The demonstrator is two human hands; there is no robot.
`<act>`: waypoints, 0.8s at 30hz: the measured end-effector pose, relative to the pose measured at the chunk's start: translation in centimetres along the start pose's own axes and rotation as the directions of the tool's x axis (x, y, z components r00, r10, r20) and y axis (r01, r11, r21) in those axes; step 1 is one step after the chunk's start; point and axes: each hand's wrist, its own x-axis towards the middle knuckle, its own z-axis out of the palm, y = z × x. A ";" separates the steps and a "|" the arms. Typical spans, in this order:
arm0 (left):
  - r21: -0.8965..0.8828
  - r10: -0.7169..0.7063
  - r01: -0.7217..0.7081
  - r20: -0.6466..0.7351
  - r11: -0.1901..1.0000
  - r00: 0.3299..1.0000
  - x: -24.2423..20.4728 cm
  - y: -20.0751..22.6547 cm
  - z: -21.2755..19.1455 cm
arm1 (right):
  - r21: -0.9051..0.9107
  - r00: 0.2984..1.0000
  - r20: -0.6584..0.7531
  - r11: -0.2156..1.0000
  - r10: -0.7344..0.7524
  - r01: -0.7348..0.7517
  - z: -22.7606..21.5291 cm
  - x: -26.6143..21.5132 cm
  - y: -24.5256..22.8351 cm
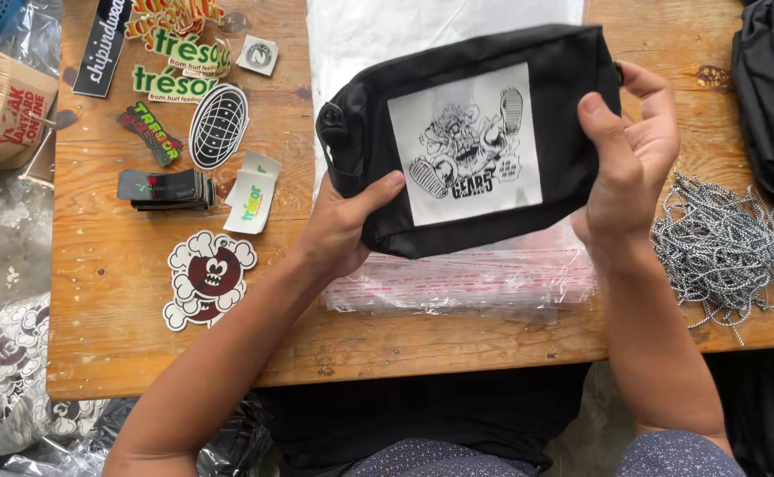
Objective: The person places a black drawstring bag into a clear plastic bag, then attaches a metal chain with a skull-and-crossbones charm to the bag's drawstring. The person adds a small paper tag to the plastic bag and seals it. The process is repeated for a second bag.
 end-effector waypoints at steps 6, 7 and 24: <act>-0.111 0.107 -0.110 -0.027 0.988 0.994 -0.3 0.6 0.4 | -0.124 0.977 0.189 0.989 0.100 -0.077 1.5 -1.2 0.5; -0.109 0.102 -0.104 -0.022 0.989 0.994 -0.5 1.0 -0.3 | -0.124 0.978 0.183 0.989 0.099 -0.077 0.9 -0.8 0.2; 0.529 0.055 -0.176 0.237 0.830 0.970 -1.2 2.6 1.7 | -0.563 0.836 0.308 0.795 0.454 -0.225 1.8 -1.6 -3.2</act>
